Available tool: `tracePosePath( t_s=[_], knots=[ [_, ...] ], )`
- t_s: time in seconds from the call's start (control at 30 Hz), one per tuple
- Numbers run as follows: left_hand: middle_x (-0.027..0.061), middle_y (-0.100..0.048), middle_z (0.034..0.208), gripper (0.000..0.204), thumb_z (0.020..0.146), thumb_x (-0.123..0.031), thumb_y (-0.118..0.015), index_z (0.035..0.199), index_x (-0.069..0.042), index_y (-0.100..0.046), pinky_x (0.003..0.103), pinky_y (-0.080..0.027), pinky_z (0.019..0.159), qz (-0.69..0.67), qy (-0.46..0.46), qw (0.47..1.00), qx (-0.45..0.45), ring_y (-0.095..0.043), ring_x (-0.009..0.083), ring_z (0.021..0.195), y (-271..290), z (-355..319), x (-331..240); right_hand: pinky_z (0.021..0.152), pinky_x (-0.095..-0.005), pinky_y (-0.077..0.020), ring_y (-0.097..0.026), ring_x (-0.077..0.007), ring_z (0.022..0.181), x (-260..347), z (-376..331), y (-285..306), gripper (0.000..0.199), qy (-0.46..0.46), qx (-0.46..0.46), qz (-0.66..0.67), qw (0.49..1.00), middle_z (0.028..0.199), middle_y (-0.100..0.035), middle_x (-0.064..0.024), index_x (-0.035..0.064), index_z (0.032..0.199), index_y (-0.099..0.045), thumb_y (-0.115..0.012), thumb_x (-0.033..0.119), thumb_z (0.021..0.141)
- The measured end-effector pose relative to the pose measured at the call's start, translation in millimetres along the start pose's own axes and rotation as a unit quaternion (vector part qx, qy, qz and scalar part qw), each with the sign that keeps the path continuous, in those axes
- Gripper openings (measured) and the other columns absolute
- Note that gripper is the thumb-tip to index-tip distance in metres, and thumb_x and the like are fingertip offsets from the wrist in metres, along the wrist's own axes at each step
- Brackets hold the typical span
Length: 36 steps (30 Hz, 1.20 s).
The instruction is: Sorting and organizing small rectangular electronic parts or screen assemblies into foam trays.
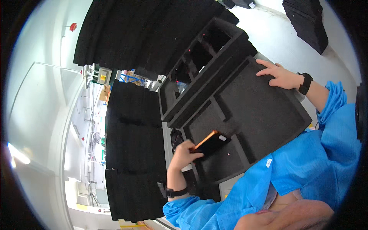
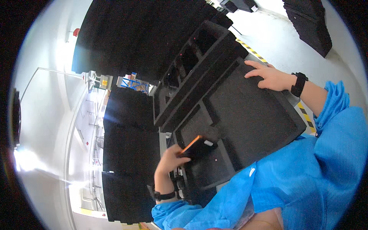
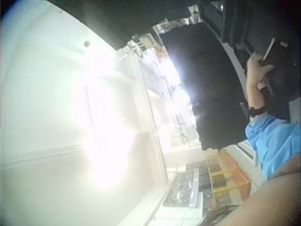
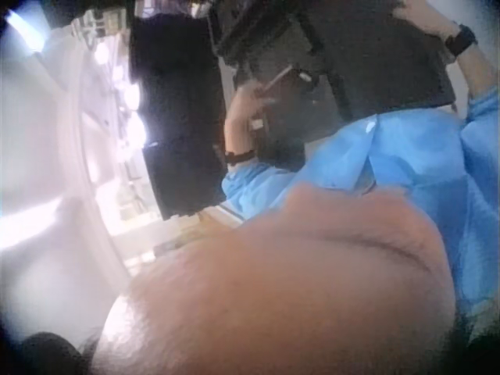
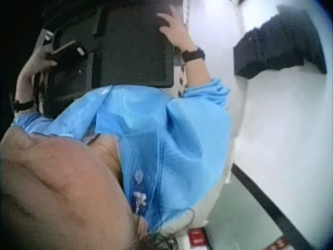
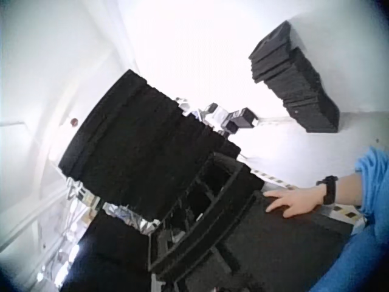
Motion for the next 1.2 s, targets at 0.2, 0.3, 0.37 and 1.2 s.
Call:
tracePosePath(
  t_s=[0.2, 0.3, 0.37, 1.2],
  knots=[
    [0.0053, -0.052, 0.078, 0.019, 0.054, -0.013, -0.07, 0.071, -0.009, -0.063, 0.04, -0.036, 0.079, 0.441, 0.026, 0.871, -0.216, -0.048, 0.0233, 0.082, 111.1, 29.7, -33.1, 0.102, -0.0421, -0.0084, -0.017, -0.0237, 0.125, -4.0, -2.7, 3.4, 0.048, -0.014, -0.008, 0.004, 1.0, 0.137, -0.012, -0.0062, 0.0127, 0.111, -0.048, -0.047, 0.002, 0.064],
    [0.0043, -0.054, 0.087, 0.014, 0.072, -0.012, -0.052, 0.078, -0.012, -0.065, 0.048, -0.029, 0.089, 0.591, 0.055, 0.767, -0.243, -0.048, 0.0235, 0.092, 150.6, 102.8, -14.7, 0.101, -0.0401, -0.0103, -0.018, -0.0238, 0.124, -9.6, -3.8, 4.5, 0.048, -0.035, -0.014, 0.0, 0.999, 0.137, -0.012, -0.0065, 0.0129, 0.11, -0.048, -0.048, 0.002, 0.064],
    [0.0028, -0.057, 0.093, 0.02, 0.076, -0.015, -0.045, 0.082, -0.012, -0.064, 0.049, -0.024, 0.091, 0.631, 0.101, 0.74, -0.208, -0.047, 0.0217, 0.096, 165.3, 142.3, 14.6, 0.101, -0.0401, -0.0107, -0.018, -0.0245, 0.124, -2.2, -0.3, 5.1, 0.048, -0.016, -0.013, -0.008, 1.0, 0.137, -0.012, -0.0072, 0.013, 0.11, -0.048, -0.048, 0.002, 0.064],
    [0.0183, -0.056, 0.097, 0.043, 0.08, -0.037, -0.046, 0.1, 0.0, -0.055, 0.035, -0.041, 0.077, 0.07, 0.151, 0.881, -0.443, -0.055, 0.0292, 0.09, 83.8, 188.6, 74.8, 0.101, -0.0405, -0.013, -0.018, -0.0264, 0.124, -5.1, -2.7, 1.5, 0.045, -0.013, -0.015, 0.02, 1.0, 0.137, -0.013, -0.0089, 0.0109, 0.11, -0.049, -0.05, 0.004, 0.065]
  ],
)
Point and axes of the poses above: each hand's wrist, its own z-axis towards the middle knuckle, its own y-axis out of the back of the hand, x = y × z, the point moved 3 cm from there along z, towards the middle knuckle
